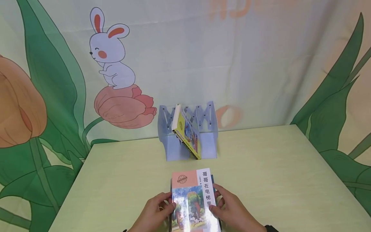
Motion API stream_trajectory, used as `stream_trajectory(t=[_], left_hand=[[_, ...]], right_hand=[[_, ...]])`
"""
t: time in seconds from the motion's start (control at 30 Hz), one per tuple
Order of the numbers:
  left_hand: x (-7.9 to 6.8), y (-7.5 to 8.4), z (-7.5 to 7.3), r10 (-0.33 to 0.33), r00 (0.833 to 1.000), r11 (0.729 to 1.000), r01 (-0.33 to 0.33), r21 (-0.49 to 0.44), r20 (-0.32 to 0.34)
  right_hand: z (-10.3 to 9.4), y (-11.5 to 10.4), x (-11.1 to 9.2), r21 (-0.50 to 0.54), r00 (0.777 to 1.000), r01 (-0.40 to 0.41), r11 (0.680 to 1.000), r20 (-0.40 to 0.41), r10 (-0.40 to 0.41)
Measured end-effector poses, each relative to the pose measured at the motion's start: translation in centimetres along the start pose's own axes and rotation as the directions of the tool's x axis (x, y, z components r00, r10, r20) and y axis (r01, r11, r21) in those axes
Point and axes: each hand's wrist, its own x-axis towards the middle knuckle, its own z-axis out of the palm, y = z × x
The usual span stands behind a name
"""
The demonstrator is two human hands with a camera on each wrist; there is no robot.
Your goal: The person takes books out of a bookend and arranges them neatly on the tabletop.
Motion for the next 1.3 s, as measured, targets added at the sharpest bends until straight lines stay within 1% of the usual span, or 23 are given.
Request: stream_trajectory(t=[0.17,0.4,0.63,0.73,1.0,1.2,1.3], left_hand=[[0.01,-0.01,-0.04,-0.003,1.0,1.0,0.003,0.002,0.002],[0.03,-0.1,-0.01,-0.005,1.0,1.0,0.005,0.016,-0.006],[0.12,-0.17,-0.11,-0.023,1.0,0.999,0.022,0.032,0.009],[0.17,-0.2,-0.18,-0.025,0.999,0.999,0.024,0.038,0.022],[0.08,-0.24,-0.14,0.001,1.0,0.999,-0.002,0.04,0.024],[0.13,-0.33,-0.11,-0.01,1.0,0.999,0.01,0.043,0.018],[0.18,-0.38,-0.1,-0.019,1.0,0.999,0.018,0.043,0.012]], right_hand=[[-0.02,-0.04,0.01,-0.009,1.0,0.006,1.0,-0.005,-0.006],[0.03,-0.1,0.04,-0.026,1.0,-0.013,1.0,-0.021,0.012],[0.04,0.37,0.07,-0.109,0.997,0.062,0.992,-0.047,-0.067],[0.07,0.49,0.11,-0.111,0.996,0.069,0.991,-0.047,-0.075],[0.18,0.5,0.12,-0.128,0.998,0.035,0.991,-0.044,-0.041],[0.11,0.33,0.24,-0.15,0.999,-0.035,0.988,-0.037,0.029],[0.1,0.36,0.29,-0.146,0.998,-0.053,0.988,-0.032,0.049]])
